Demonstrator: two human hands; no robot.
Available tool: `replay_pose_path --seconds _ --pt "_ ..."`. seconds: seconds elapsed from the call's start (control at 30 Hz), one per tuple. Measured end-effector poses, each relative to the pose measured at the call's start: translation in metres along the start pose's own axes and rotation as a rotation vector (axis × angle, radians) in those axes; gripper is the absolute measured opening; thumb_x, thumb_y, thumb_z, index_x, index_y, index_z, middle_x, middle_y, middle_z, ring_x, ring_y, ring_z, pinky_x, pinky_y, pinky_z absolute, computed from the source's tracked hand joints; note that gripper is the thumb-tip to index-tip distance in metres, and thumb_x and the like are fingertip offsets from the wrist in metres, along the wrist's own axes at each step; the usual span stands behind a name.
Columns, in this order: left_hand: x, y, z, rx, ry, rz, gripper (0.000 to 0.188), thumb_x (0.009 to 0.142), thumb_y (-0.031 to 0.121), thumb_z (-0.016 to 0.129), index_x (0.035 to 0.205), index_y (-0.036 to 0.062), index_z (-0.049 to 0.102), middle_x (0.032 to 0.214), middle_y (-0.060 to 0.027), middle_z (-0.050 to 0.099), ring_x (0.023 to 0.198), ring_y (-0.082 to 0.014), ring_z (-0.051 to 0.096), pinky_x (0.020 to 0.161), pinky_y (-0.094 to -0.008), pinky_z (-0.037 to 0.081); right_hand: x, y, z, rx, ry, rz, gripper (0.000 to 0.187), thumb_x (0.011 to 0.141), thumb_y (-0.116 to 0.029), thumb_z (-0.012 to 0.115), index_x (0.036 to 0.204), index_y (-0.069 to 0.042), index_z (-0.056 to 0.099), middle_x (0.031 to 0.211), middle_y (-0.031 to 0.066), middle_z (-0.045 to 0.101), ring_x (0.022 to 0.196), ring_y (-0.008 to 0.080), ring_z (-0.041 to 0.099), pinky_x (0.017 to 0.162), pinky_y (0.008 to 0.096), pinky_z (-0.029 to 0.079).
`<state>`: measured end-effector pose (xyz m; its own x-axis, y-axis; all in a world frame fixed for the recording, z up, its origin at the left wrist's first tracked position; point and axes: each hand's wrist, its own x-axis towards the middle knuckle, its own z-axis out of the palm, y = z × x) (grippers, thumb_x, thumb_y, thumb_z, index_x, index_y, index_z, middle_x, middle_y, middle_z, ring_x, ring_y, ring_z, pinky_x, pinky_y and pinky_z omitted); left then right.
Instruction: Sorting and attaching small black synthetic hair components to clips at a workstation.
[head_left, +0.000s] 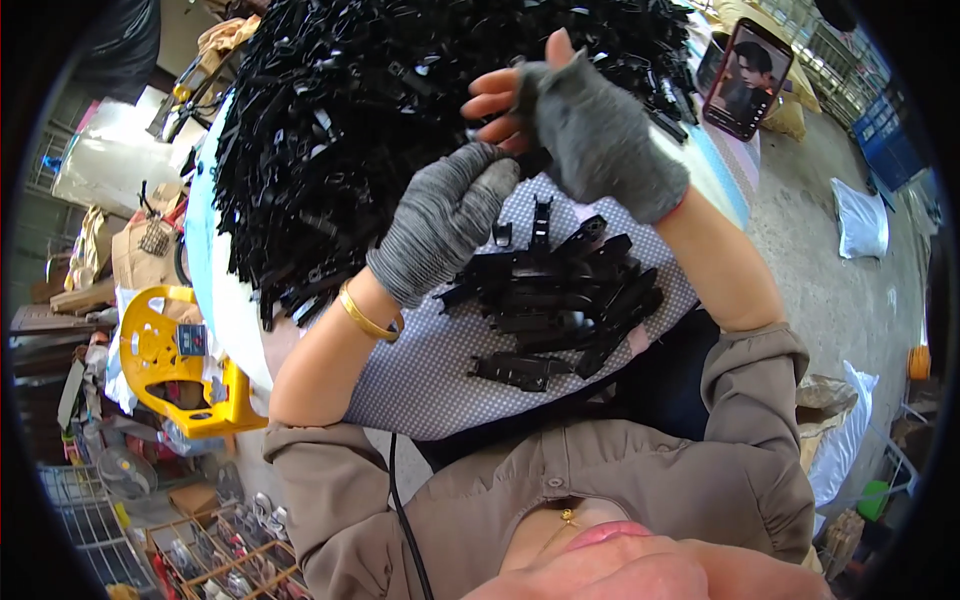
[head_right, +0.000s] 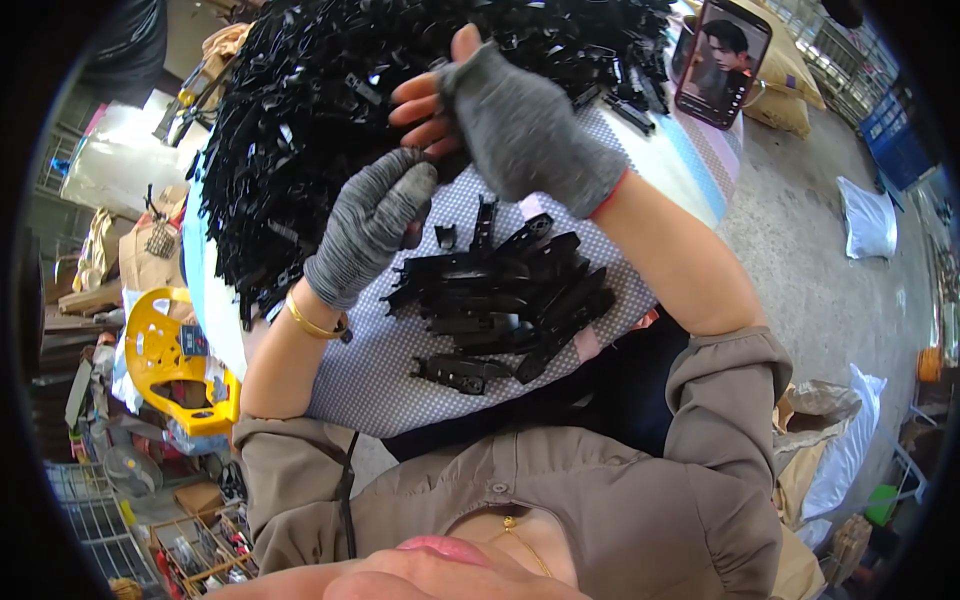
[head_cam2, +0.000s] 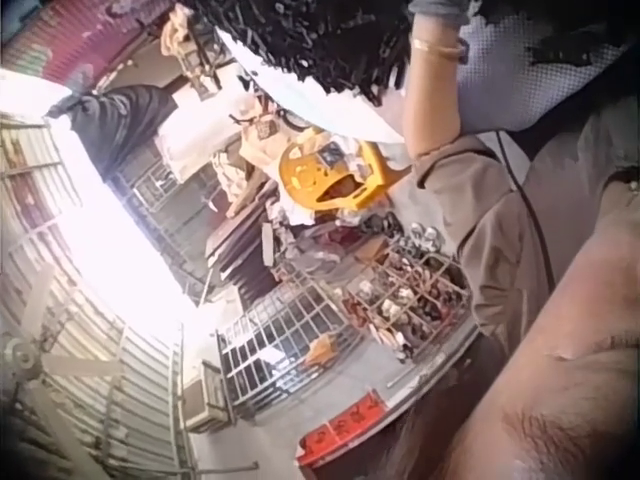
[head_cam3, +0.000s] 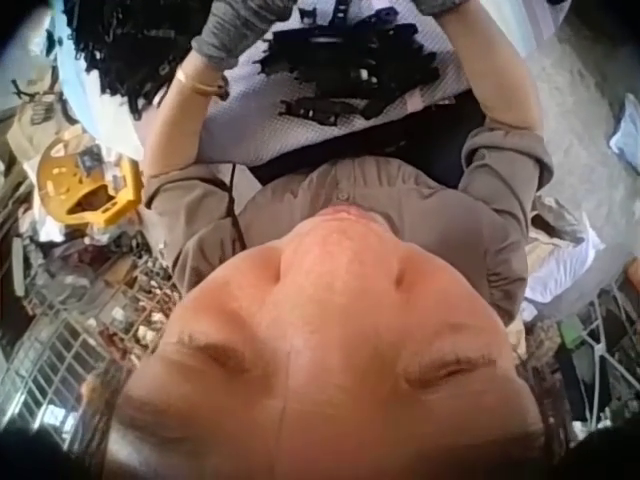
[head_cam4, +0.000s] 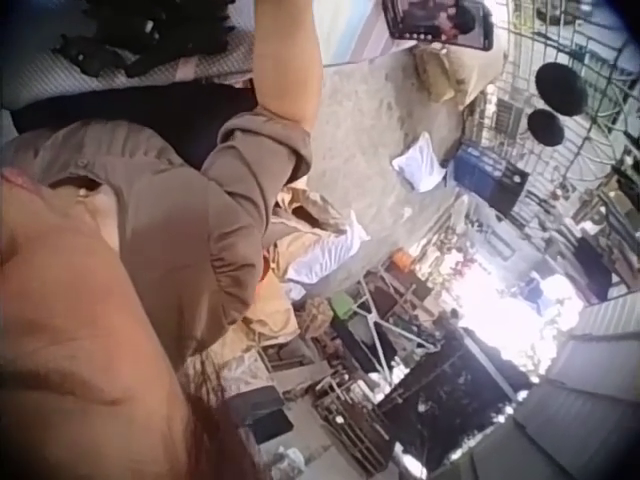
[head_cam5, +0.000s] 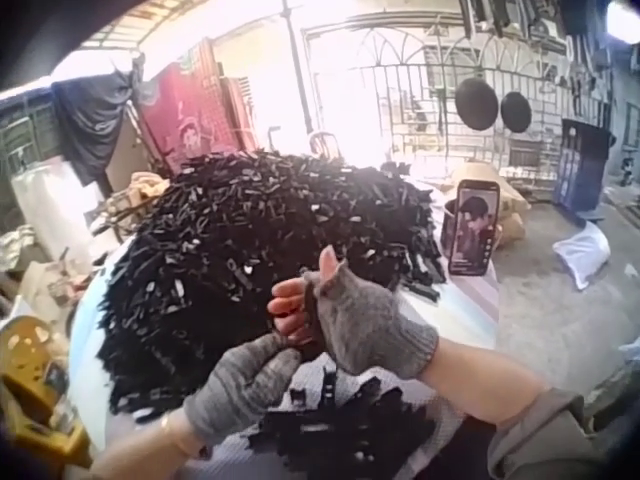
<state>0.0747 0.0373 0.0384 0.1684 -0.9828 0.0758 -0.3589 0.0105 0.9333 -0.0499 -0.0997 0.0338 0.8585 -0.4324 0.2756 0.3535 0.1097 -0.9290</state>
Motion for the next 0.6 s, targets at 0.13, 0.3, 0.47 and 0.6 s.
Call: replay_pose_path --seconds 0.13,0.3,0.47,0.6 --pt "-0.011 0.003 -0.011 -0.081 0.025 -0.139 0.025 0.091 0.024 0.053 0.102 0.0027 0.058 0.067 0.0025 0.054 0.054 -0.0028 0.047 0.049 -0.0162 0.039 0.008 -0.007 -0.011 -0.558 0.075 0.355 0.02 0.085 -0.021 0.055 0.09 -0.002 0.063 0.075 0.0017 0.059 0.065 0.0077 0.054 0.065 0.0233 0.05" --pt "-0.02 0.007 -0.049 0.58 -0.14 0.226 0.026 0.079 0.014 0.067 0.103 0.0039 0.064 0.083 -0.0054 0.057 0.071 -0.0175 0.057 0.066 -0.03 0.049 -0.006 0.007 0.017 -1.111 -0.326 0.168 0.02 0.081 -0.021 0.057 0.092 -0.006 0.064 0.084 0.0086 0.061 0.081 0.0199 0.061 0.074 0.0325 0.049" --pt "-0.028 0.016 -0.038 0.636 -0.392 0.291 0.035 0.07 0.019 0.073 0.103 0.0086 0.065 0.086 -0.0109 0.06 0.078 -0.0248 0.061 0.07 -0.0335 0.051 -0.009 0.006 0.028 -1.442 -0.516 0.128 0.023 0.081 -0.028 0.059 0.094 -0.011 0.064 0.091 0.0088 0.06 0.087 0.0238 0.059 0.078 0.0349 0.049" --pt "-0.031 0.016 -0.021 0.589 -0.416 0.278 0.035 0.072 0.018 0.073 0.104 0.0067 0.064 0.09 -0.0116 0.062 0.084 -0.0238 0.062 0.073 -0.0331 0.051 -0.009 0.017 0.008 -1.469 -0.386 0.011 0.012 0.077 -0.018 0.061 0.085 -0.009 0.063 0.082 0.0056 0.059 0.082 0.0235 0.059 0.075 0.0356 0.047"
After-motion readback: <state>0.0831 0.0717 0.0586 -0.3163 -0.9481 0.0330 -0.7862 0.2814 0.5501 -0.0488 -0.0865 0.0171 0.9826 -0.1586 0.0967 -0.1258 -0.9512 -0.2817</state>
